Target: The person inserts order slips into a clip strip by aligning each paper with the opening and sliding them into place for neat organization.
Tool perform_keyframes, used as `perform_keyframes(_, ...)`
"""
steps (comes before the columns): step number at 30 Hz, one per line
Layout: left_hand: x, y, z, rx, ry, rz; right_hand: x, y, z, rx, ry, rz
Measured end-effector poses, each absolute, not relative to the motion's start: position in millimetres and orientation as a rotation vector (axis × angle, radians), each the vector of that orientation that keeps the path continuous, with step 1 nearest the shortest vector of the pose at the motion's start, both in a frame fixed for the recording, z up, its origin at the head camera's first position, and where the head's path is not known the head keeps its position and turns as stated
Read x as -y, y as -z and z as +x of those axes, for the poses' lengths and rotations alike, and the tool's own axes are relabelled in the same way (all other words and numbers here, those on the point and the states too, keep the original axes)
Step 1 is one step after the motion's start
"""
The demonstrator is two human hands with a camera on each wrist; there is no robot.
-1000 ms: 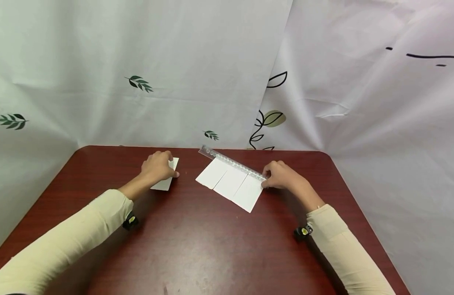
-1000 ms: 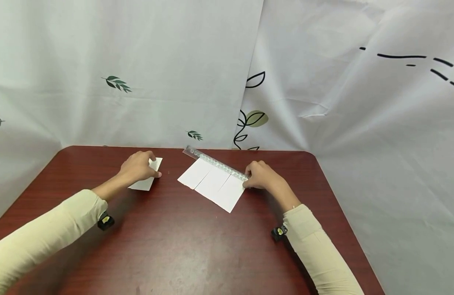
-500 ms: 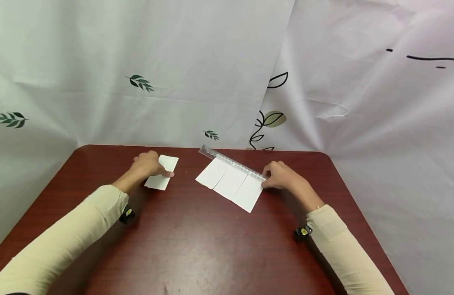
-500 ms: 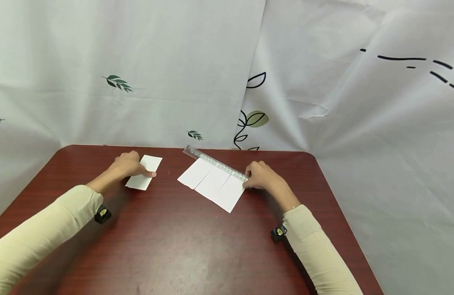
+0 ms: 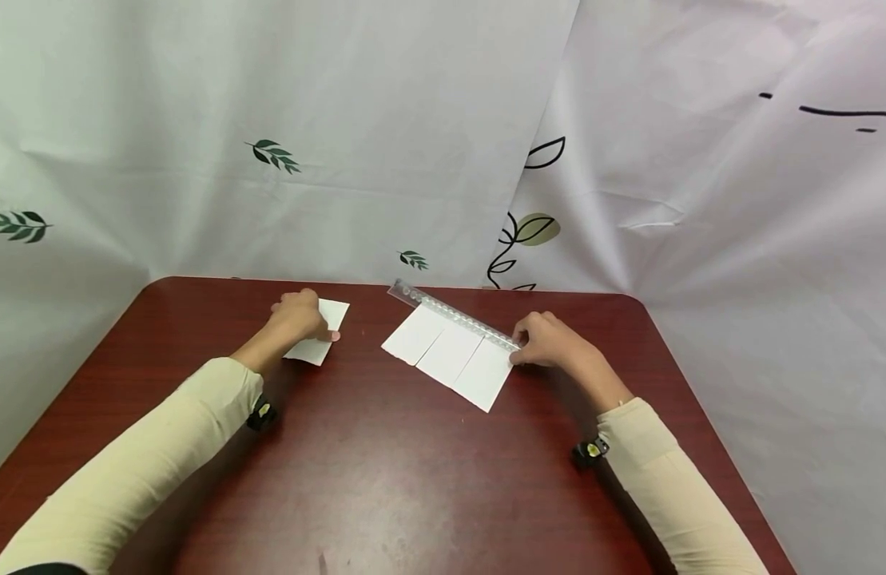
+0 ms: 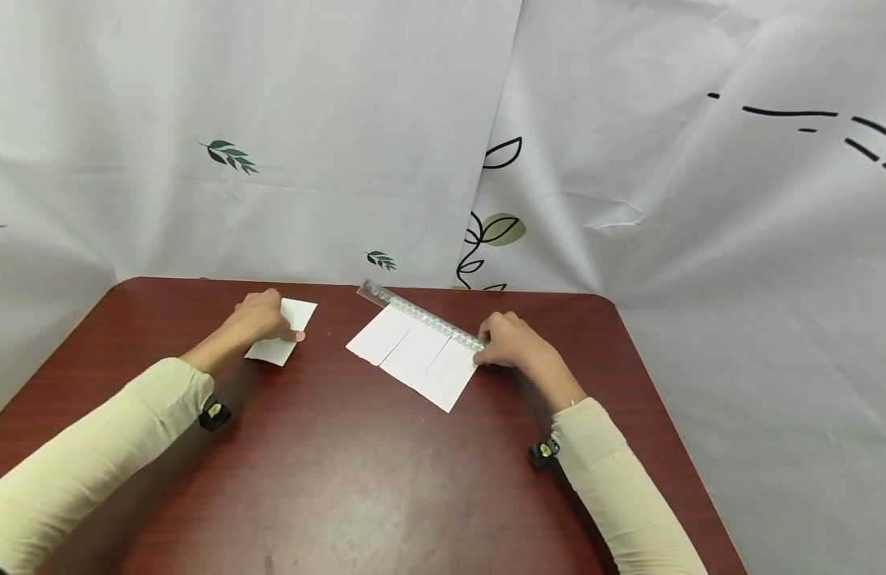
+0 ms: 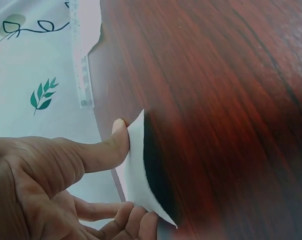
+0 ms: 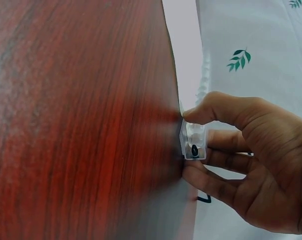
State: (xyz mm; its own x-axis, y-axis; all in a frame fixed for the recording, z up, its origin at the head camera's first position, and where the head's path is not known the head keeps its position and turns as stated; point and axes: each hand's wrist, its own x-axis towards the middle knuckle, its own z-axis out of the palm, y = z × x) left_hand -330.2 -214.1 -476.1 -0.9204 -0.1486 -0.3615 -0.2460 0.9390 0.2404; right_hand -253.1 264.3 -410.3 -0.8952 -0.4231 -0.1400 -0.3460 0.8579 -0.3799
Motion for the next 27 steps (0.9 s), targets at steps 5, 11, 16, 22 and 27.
perform_keyframes(5,205.1,466.1,-326.3,-2.749,-0.404,-0.319,-263.8,410.3,-253.6,-2.812,0.507,-0.580)
perform_keyframes(11,186.3,428.8,-288.5,-2.761,-0.497,-0.343,-264.9,411.4,-253.4,-2.817,0.506,-0.586)
perform_keyframes(16,176.9,406.8,-266.2,-2.758,-0.547,-0.297,-263.7,410.5,-252.4,-2.820,0.508,-0.599)
perform_keyframes(22,181.8,413.5,-265.3,-2.804,-0.636,-0.203,-262.7,409.4,-251.5,-2.828,0.498,-0.609)
perform_keyframes(27,211.8,461.6,-301.1,-2.859,-0.726,-0.046,-263.9,410.2,-250.9,-2.828,0.500,-0.599)
